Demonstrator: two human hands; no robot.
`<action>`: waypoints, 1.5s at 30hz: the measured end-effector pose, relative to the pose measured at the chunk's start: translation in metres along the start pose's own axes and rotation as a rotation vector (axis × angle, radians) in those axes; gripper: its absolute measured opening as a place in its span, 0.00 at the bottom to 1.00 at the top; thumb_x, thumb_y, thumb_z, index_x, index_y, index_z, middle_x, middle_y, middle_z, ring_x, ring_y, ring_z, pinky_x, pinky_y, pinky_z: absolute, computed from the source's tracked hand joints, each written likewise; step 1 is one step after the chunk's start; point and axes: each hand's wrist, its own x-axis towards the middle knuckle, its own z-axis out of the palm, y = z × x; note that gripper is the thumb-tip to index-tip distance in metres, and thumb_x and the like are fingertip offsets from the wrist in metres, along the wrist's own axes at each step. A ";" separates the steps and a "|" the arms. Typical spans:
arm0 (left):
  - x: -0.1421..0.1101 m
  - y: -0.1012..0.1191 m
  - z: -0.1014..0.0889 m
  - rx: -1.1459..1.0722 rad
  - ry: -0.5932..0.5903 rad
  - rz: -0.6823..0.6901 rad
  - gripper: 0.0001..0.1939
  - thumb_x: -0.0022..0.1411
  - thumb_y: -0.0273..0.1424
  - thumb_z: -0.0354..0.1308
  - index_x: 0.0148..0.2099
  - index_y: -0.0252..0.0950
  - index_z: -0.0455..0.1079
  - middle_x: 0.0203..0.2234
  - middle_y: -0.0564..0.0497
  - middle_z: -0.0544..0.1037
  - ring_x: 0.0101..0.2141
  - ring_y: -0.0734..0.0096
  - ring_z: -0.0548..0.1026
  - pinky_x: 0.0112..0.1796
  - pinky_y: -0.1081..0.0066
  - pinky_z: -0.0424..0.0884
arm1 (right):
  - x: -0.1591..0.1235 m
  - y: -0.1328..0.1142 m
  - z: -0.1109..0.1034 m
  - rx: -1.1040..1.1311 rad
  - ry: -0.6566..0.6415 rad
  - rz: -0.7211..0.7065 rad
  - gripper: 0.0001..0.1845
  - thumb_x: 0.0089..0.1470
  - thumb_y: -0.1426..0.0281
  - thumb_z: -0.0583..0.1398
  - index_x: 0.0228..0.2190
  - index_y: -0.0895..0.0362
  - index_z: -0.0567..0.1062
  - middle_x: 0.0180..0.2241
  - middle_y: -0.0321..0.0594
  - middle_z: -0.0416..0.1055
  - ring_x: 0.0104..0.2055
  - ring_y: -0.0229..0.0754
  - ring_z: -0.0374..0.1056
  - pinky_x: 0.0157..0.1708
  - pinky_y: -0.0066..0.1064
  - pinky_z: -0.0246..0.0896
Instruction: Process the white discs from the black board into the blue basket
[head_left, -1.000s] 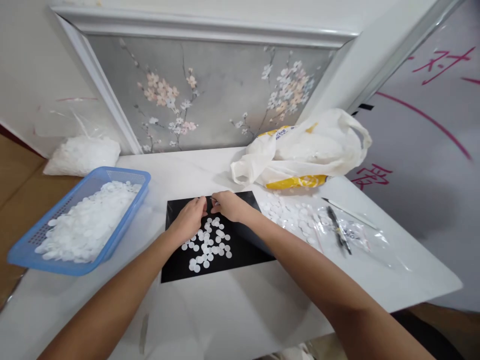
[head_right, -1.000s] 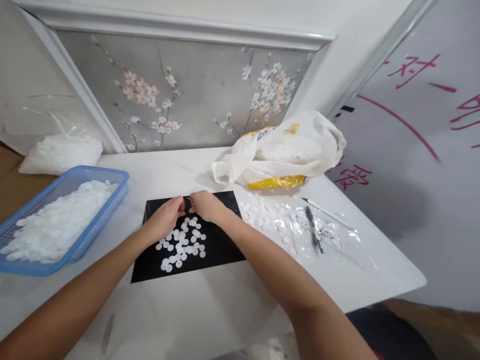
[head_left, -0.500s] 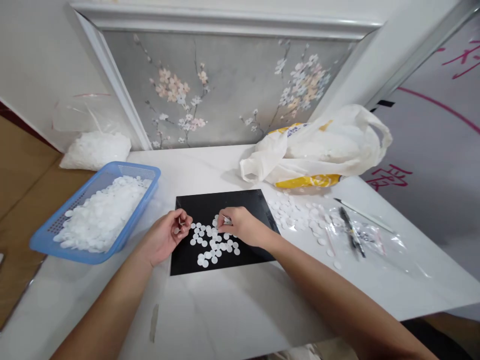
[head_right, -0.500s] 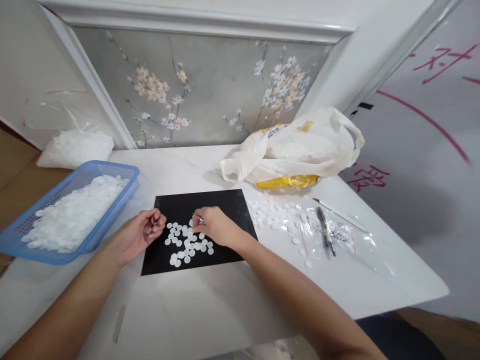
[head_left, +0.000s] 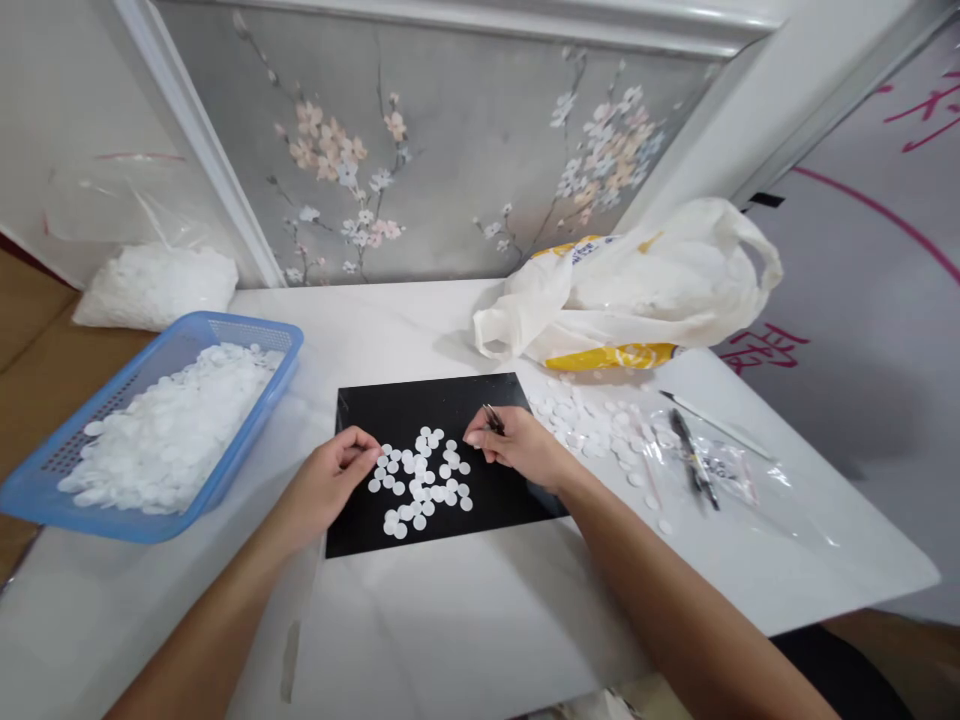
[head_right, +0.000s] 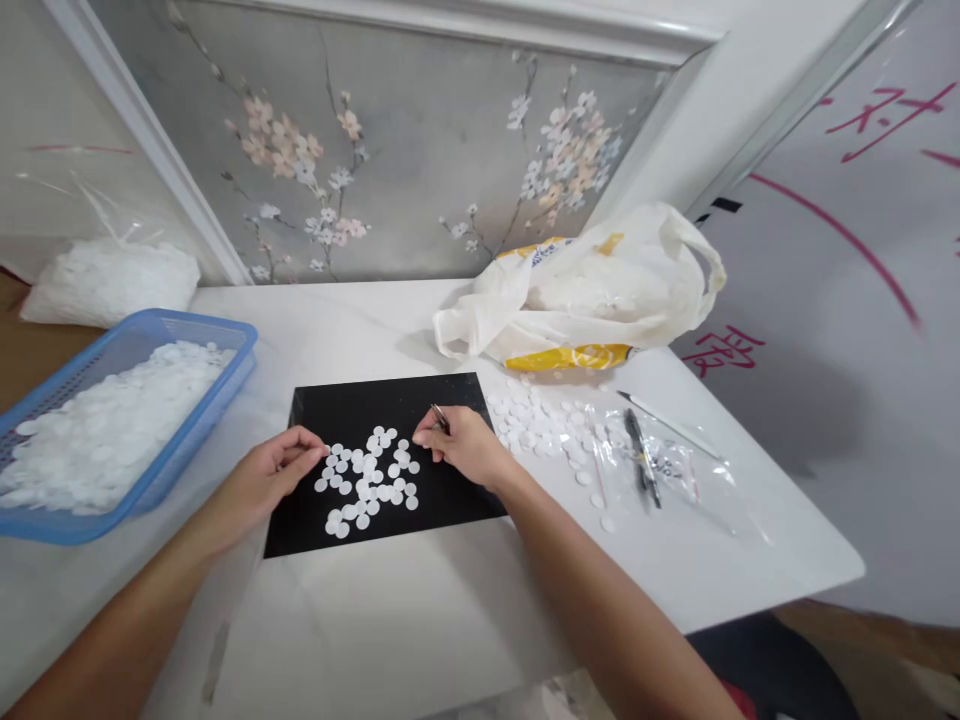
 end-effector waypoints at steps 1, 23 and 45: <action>-0.002 0.001 0.003 0.095 0.016 0.031 0.11 0.61 0.41 0.51 0.34 0.39 0.66 0.17 0.60 0.56 0.20 0.76 0.55 0.24 0.75 0.52 | -0.001 -0.002 0.003 -0.038 0.008 -0.002 0.09 0.48 0.64 0.61 0.25 0.57 0.70 0.16 0.29 0.62 0.20 0.33 0.57 0.21 0.25 0.48; 0.003 0.010 0.032 0.362 0.067 0.161 0.06 0.58 0.34 0.54 0.30 0.41 0.61 0.16 0.60 0.56 0.19 0.74 0.57 0.23 0.73 0.51 | -0.003 -0.004 0.002 -0.232 -0.069 -0.198 0.05 0.53 0.72 0.57 0.32 0.56 0.73 0.26 0.33 0.67 0.27 0.34 0.61 0.28 0.25 0.54; 0.014 0.038 0.057 0.463 0.002 0.163 0.02 0.54 0.31 0.58 0.33 0.43 0.69 0.19 0.56 0.69 0.21 0.69 0.64 0.24 0.72 0.46 | 0.003 -0.014 0.011 -0.410 -0.124 -0.355 0.08 0.48 0.81 0.60 0.25 0.58 0.69 0.28 0.35 0.64 0.31 0.36 0.61 0.32 0.26 0.52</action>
